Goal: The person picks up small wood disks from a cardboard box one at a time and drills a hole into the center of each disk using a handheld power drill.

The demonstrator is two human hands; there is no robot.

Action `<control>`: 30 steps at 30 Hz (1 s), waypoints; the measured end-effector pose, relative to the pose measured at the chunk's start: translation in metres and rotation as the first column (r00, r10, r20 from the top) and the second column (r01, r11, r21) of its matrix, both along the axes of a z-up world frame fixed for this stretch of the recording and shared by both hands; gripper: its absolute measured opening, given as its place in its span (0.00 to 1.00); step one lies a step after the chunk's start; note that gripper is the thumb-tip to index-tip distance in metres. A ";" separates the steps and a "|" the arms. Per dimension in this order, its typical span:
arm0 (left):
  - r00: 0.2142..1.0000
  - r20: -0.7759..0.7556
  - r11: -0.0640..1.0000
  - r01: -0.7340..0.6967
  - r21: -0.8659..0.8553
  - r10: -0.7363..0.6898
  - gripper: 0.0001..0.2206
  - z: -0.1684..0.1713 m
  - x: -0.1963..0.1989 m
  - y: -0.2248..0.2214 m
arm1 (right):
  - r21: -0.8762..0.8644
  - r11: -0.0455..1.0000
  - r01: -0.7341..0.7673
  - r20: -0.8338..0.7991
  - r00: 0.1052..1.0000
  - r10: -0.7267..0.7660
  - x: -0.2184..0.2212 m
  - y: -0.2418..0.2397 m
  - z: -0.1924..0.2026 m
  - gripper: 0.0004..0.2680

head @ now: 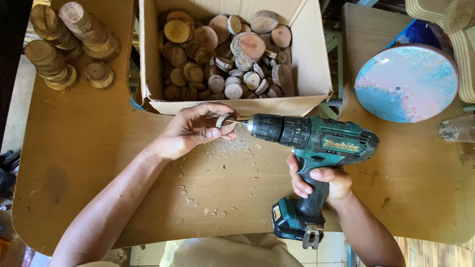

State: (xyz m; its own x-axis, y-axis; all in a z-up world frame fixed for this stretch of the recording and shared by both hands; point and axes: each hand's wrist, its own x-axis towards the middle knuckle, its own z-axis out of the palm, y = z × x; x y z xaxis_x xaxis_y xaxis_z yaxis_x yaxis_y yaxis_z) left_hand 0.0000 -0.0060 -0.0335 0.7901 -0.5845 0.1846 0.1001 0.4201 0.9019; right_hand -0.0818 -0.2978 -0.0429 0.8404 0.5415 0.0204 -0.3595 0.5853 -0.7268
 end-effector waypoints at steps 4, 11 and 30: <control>1.000 -0.014 1.000 0.001 -0.013 -0.002 0.19 -0.002 0.000 0.000 | -0.029 0.999 -0.028 0.004 1.000 0.028 0.002 0.002 0.005 0.13; 1.000 -0.004 1.000 -0.005 0.003 0.005 0.18 -0.003 0.000 0.001 | -0.030 0.999 -0.045 0.033 0.998 0.046 0.007 0.003 0.008 0.14; 0.977 0.169 0.969 -0.160 0.188 0.129 0.18 0.007 -0.001 0.005 | -0.027 0.996 -0.087 -0.002 0.996 0.087 0.006 0.006 0.016 0.16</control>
